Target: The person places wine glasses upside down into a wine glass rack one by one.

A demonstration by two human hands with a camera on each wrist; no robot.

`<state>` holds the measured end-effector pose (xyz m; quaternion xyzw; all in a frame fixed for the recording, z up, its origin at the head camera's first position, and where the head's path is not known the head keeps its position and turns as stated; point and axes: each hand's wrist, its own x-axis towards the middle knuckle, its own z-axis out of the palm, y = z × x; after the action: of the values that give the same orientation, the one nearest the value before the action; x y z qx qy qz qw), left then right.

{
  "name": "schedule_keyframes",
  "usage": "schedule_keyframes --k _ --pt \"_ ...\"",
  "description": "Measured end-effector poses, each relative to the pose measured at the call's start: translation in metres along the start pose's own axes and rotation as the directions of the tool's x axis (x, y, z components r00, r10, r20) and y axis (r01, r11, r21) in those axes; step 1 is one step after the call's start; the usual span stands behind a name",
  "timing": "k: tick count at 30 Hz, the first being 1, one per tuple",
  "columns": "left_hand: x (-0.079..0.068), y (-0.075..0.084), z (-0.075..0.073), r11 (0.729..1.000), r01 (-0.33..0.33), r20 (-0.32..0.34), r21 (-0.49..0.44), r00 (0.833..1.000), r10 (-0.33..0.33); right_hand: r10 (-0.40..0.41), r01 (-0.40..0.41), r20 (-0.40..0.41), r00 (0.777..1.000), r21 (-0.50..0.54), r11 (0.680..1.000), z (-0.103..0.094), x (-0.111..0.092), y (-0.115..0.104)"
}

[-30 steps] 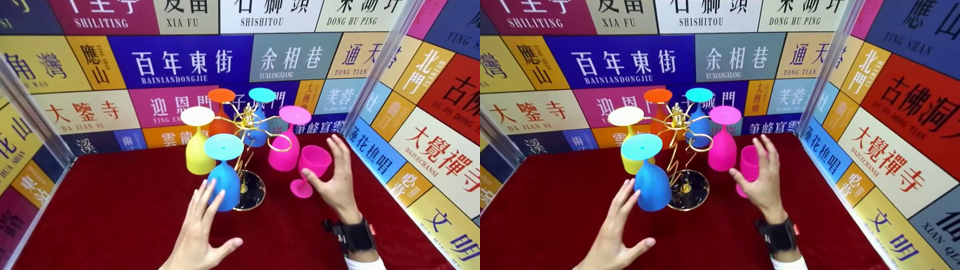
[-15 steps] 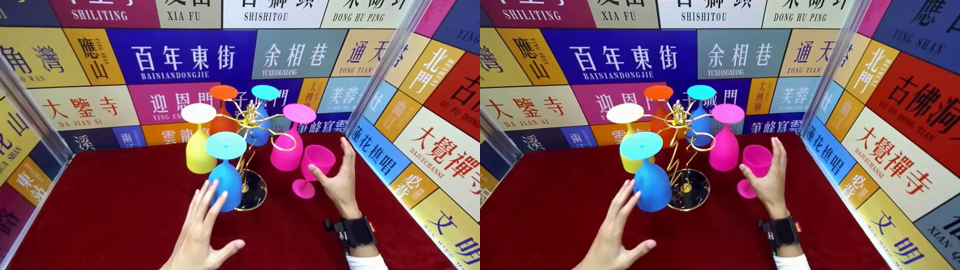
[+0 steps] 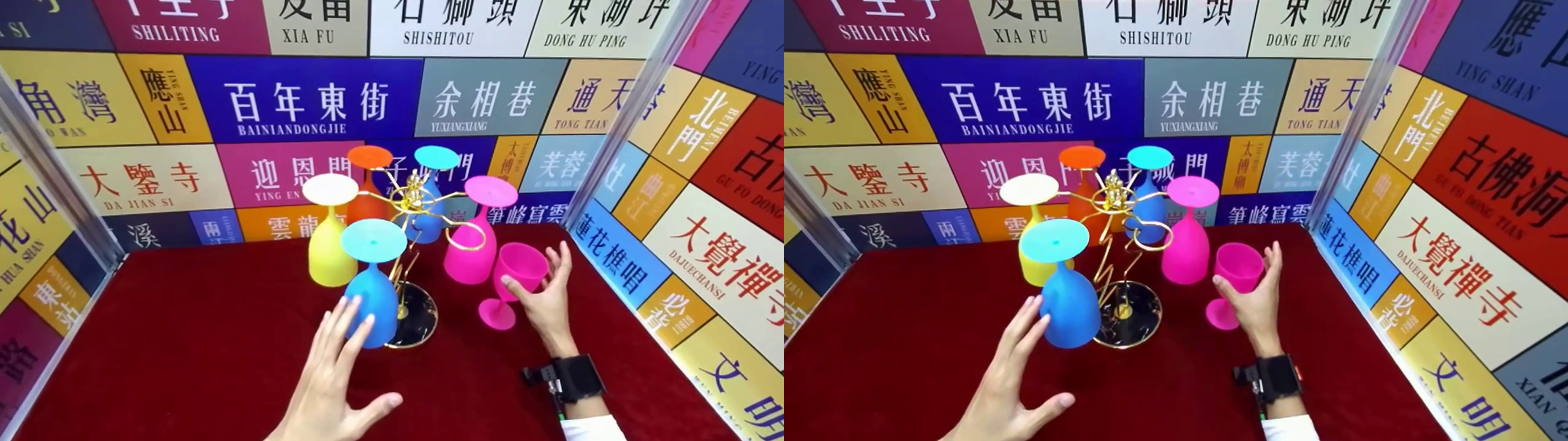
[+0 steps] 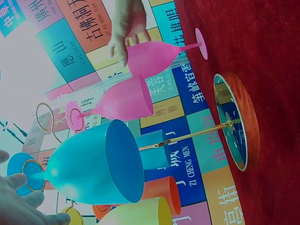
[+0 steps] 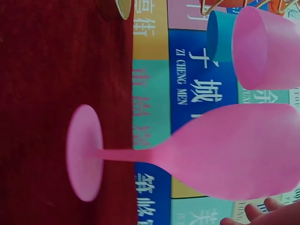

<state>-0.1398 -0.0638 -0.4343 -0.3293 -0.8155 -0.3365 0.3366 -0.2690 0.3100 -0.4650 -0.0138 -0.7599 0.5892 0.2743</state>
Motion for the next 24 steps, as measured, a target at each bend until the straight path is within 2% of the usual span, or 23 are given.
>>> schedule_keyframes --k 7,14,24 --pt "0.0 0.0 0.0 1.0 0.004 0.006 -0.003 1.0 -0.004 0.093 -0.093 0.011 0.996 -0.023 0.995 0.004 -0.002 0.01" --pt "-0.003 0.005 -0.003 0.999 -0.046 -0.037 -0.013 0.998 0.045 0.098 -0.096 0.019 0.995 -0.09 0.991 0.009 -0.006 0.016" --pt "0.0 0.006 -0.004 0.998 -0.054 -0.034 -0.015 0.998 0.054 0.12 -0.125 -0.048 0.992 -0.149 0.981 -0.002 -0.002 0.006"
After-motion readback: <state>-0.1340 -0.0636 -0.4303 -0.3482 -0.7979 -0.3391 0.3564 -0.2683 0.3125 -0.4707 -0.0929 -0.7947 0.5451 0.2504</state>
